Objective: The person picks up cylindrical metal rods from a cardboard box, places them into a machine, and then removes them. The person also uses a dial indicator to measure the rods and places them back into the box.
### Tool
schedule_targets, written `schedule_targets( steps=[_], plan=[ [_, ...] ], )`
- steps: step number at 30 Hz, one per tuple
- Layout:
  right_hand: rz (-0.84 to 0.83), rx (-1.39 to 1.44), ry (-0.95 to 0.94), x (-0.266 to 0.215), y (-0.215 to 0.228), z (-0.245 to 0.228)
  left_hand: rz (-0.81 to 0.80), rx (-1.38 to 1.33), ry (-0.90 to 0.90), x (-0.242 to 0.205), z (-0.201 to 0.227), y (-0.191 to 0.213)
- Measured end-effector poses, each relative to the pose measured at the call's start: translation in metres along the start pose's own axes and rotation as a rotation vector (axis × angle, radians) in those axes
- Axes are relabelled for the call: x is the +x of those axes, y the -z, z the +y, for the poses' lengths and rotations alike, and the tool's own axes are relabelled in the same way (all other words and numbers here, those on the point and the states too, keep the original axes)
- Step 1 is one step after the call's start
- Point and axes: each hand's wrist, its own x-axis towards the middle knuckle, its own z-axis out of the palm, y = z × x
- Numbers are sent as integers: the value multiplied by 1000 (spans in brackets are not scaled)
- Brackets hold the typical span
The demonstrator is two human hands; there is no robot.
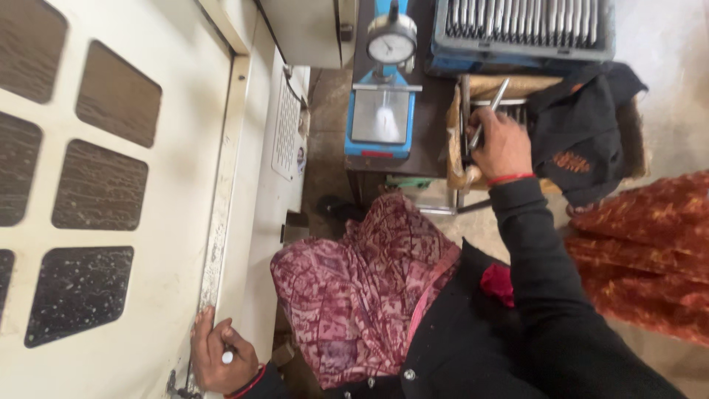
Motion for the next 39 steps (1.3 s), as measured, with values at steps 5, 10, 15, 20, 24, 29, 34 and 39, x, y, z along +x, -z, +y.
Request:
schedule_targets(
  steps=[5, 10, 15, 20, 24, 29, 34, 39],
  plan=[
    [2, -14, 29, -9, -11, 12, -7, 18, 3, -9, -4, -2],
    [22, 16, 24, 1, 1, -3, -11, -8, 17, 2, 2, 2],
    [6, 11, 16, -4, -3, 1, 14, 29, 23, -4, -5, -4],
    [31, 29, 25, -1, -2, -2, 12, 23, 15, -5, -4, -3],
    [37, -3, 54, -2, -3, 3, 44, 21, 7, 1, -1, -4],
    [2, 22, 134, -5, -16, 20, 88, -20, -24, -3, -13, -6],
    [11, 14, 139, -11, -11, 20, 69, 8, -16, -5, -20, -3],
    [153, -27, 148, -18, -1, 1, 63, 15, 20, -12, -24, -2]
  ],
)
